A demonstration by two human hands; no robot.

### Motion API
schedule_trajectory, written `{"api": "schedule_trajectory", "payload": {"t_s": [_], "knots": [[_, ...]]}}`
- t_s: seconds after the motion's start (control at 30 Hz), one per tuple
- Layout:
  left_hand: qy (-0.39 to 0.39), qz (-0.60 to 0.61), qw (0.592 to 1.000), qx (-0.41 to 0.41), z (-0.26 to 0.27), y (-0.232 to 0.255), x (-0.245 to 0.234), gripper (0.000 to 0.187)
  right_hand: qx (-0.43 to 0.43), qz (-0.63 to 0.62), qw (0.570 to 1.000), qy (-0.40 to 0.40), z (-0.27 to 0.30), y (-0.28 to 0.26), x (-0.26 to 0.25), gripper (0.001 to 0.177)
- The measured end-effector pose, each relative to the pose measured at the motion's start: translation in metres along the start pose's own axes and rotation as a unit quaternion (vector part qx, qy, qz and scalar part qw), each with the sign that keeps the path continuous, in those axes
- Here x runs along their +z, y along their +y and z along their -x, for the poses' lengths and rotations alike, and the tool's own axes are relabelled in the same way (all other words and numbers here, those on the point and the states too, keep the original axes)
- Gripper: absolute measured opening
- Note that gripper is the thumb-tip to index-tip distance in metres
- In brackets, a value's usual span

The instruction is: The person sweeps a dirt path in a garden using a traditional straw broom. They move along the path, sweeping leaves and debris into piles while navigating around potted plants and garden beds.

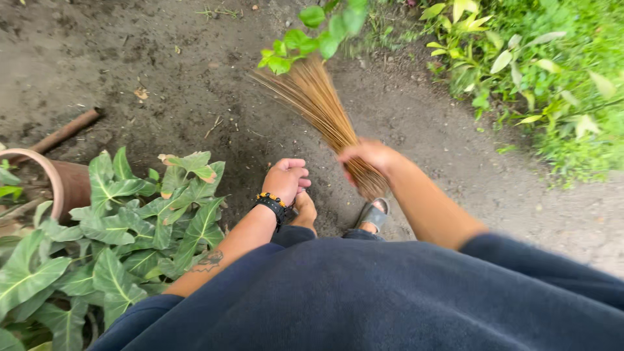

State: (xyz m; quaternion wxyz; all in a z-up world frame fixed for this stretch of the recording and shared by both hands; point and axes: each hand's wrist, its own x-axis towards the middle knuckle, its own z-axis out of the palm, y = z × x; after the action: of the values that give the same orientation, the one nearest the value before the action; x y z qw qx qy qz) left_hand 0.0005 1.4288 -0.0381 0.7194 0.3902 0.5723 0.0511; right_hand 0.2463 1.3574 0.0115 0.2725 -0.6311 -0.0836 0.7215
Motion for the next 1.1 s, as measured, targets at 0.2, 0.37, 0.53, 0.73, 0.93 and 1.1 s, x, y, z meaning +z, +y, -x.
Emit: {"api": "schedule_trajectory", "payload": {"t_s": [0.2,0.37,0.53,0.73,0.93,1.1], "knots": [[-0.026,0.016,1.0,-0.002,0.006,-0.002,-0.014,0.031,0.115,-0.113,0.967,0.198,0.093,0.106,-0.052,0.033],[0.03,0.073,0.997,-0.022,0.01,-0.014,-0.065,0.029,0.21,-0.283,0.916,0.192,-0.002,0.098,-0.07,0.022],[0.11,0.101,0.989,-0.012,0.025,-0.025,-0.117,0.029,0.146,-0.307,0.94,0.034,-0.148,-0.025,0.086,0.03],[0.153,0.174,0.973,-0.009,0.04,-0.024,-0.134,0.027,0.092,-0.233,0.942,-0.224,-0.17,-0.159,0.228,0.017],[0.177,0.188,0.966,0.001,0.056,-0.003,-0.104,0.028,-0.084,-0.065,0.985,-0.132,-0.106,-0.163,0.161,0.011],[0.215,0.23,0.949,-0.02,0.064,0.012,-0.083,0.028,0.068,-0.115,0.991,0.005,-0.166,-0.197,0.118,0.012]]}}
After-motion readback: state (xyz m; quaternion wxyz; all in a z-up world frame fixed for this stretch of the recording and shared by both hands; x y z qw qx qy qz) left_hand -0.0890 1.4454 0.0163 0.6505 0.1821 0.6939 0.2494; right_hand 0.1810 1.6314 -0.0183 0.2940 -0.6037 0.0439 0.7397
